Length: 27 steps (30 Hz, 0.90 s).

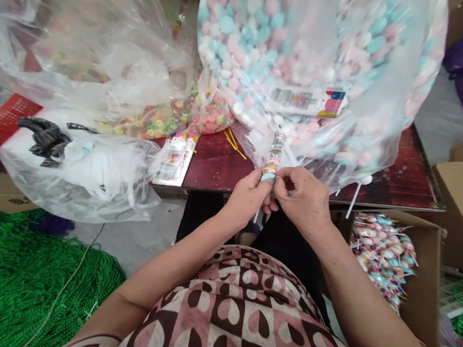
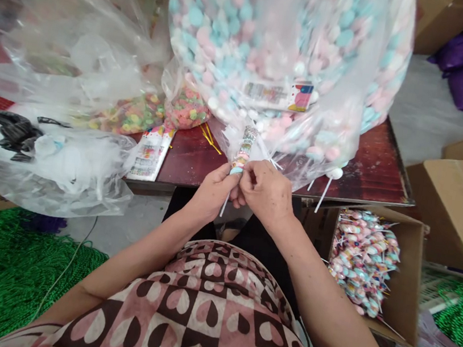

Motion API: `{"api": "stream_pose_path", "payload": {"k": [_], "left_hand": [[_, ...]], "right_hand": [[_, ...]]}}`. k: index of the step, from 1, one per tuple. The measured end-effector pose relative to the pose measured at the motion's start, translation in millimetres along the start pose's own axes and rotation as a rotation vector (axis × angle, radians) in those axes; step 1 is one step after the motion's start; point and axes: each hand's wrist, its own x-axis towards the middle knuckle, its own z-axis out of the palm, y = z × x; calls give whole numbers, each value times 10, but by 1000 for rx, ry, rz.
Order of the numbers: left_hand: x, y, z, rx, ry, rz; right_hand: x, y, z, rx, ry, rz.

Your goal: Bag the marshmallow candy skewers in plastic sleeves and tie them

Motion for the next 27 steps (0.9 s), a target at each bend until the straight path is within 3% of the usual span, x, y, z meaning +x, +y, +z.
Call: {"api": "stream_pose_path", "payload": {"k": [8, 14, 20, 23, 27], "left_hand": [[11, 8, 32, 55, 79, 18], [-1, 113, -75, -183, -131, -118], [-10, 190, -137, -217, -180, -164], [-24, 150, -96, -194, -143, -128], [-50, 54, -4, -127, 4, -66]], "right_hand": [[-47, 65, 1, 5, 33, -125], [-45, 90, 16, 108, 87, -131], [-16, 37, 1, 128, 103, -125], [-50, 49, -14, 97, 112, -155], [-120, 111, 27, 62, 150, -222]]}}
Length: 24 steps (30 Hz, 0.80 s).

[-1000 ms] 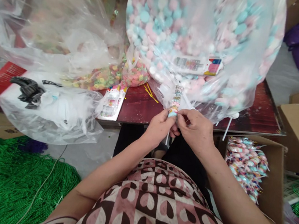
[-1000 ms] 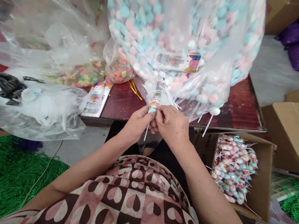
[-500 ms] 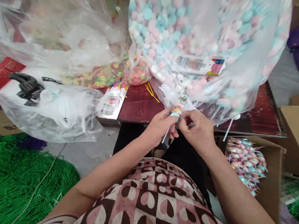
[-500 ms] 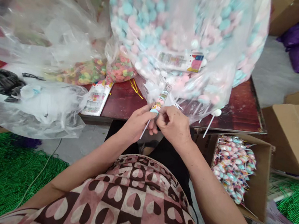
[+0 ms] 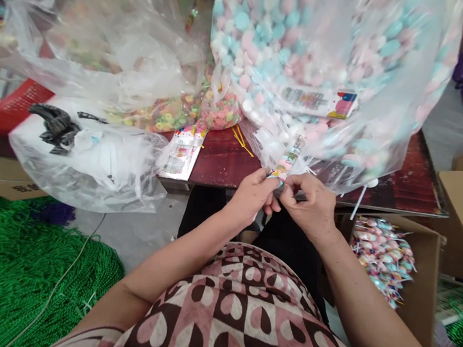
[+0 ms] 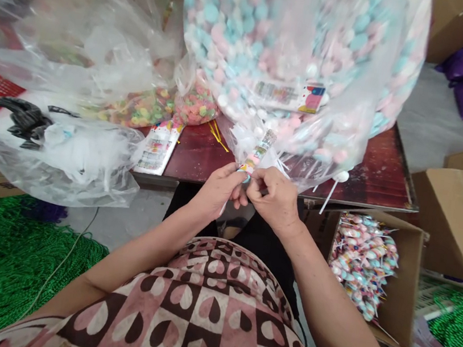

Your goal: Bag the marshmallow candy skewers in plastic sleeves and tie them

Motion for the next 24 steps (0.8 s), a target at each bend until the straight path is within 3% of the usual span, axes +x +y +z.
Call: {"api": "stream_pose_path", "payload": {"k": [4, 9, 17, 24], "left_hand": [[-6, -46, 30, 14, 71, 30], [2, -22, 14, 79, 38, 20], [4, -12, 36, 206, 71, 40], [16, -7, 28, 258, 65, 52]], "right_hand": [[-51, 35, 46, -3, -10, 22], [-59, -23, 26, 67, -25, 100], [-3, -84, 39, -32, -20, 82], [80, -70, 14, -29, -76, 155]]}}
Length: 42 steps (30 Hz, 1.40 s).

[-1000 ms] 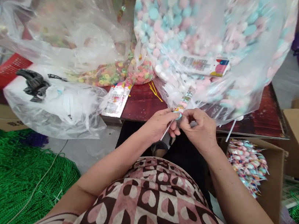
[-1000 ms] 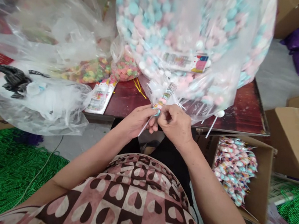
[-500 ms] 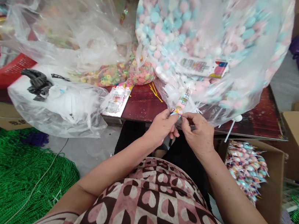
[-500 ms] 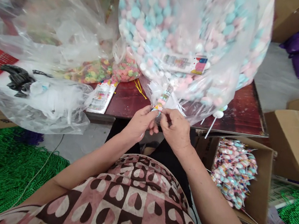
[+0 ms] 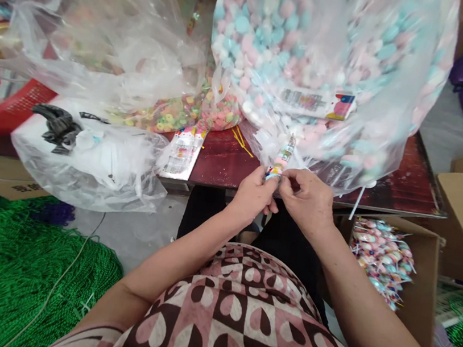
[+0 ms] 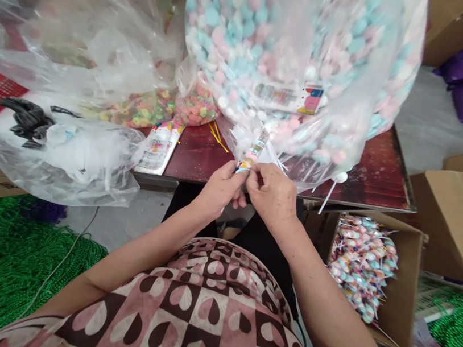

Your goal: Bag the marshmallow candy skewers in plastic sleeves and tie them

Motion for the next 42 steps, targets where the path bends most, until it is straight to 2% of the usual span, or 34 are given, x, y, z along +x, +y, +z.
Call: {"api": "stream_pose_path", "payload": {"k": [6, 8, 10, 13, 16, 19, 23, 27, 34, 42], "left_hand": [[-20, -11, 10, -82, 20, -23], [-24, -17, -6, -146, -8, -25], [-20, -15, -38, -256, -89, -60], [-8, 1, -95, -413, -243, -187], [-13, 20, -114, -455, -302, -216], [-33, 41, -89, -380, -232, -151], [-46, 74, -55, -205, -127, -120], [-49, 88, -56, -77, -82, -98], [-54, 102, -67, -86, -77, -99], [-49, 93, -78, -26, -67, -77]], "right_hand": [[-28, 20, 11, -66, 12, -67], [-43, 20, 6, -48, 30, -76], [-48, 13, -10, 19, 40, -27], [-48, -3, -40, 175, 29, 118], [-58, -12, -58, 320, -3, 234], [-74, -14, -67, 310, 15, 208], [-64, -6, -86, 96, 30, 2], [-13, 21, -115, -46, 6, -158], [51, 32, -159, -105, -63, -225], [87, 27, -128, -162, -74, -202]]}}
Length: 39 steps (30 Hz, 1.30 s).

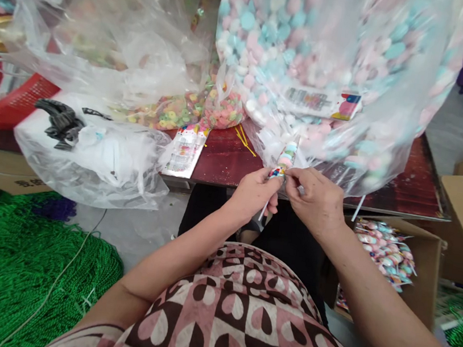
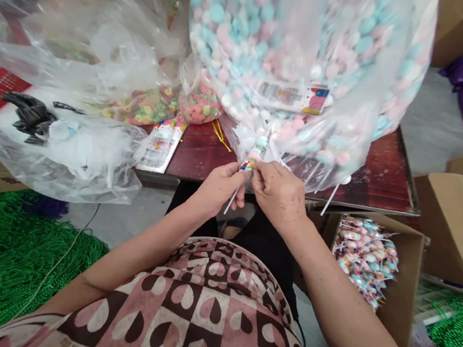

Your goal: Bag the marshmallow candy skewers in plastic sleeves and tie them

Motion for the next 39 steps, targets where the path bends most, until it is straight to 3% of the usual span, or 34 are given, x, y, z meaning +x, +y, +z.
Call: {"api": "stream_pose_path", "payload": {"k": [9, 11, 15, 17, 22, 27, 31, 36, 39], "left_hand": [[35, -89, -19, 77, 48, 80], [10, -72, -28, -32, -1, 57], [-40, -12, -38, -244, -205, -20], [-37, -20, -28, -279, -237, -59], [-15, -133, 19, -243, -122, 30], [-66, -154, -2, 54, 5, 221], [-30, -102, -56, 154, 68, 346], [74, -33, -55, -138, 124, 232], [75, -35, -24, -107, 169, 209]], "right_hand": [[-59, -93, 53, -24, 39, -16], [-91, -63, 52, 59, 50, 48], [-103, 1, 7, 176, 111, 199], [-104, -14, -10, 182, 122, 209], [-181, -113, 7, 59, 157, 51], [-235, -62, 1, 175, 77, 42], [-187, -37, -31, 515, 26, 277], [-200, -310, -30, 1008, -34, 684], [-274, -528, 3, 1191, -31, 905]]}}
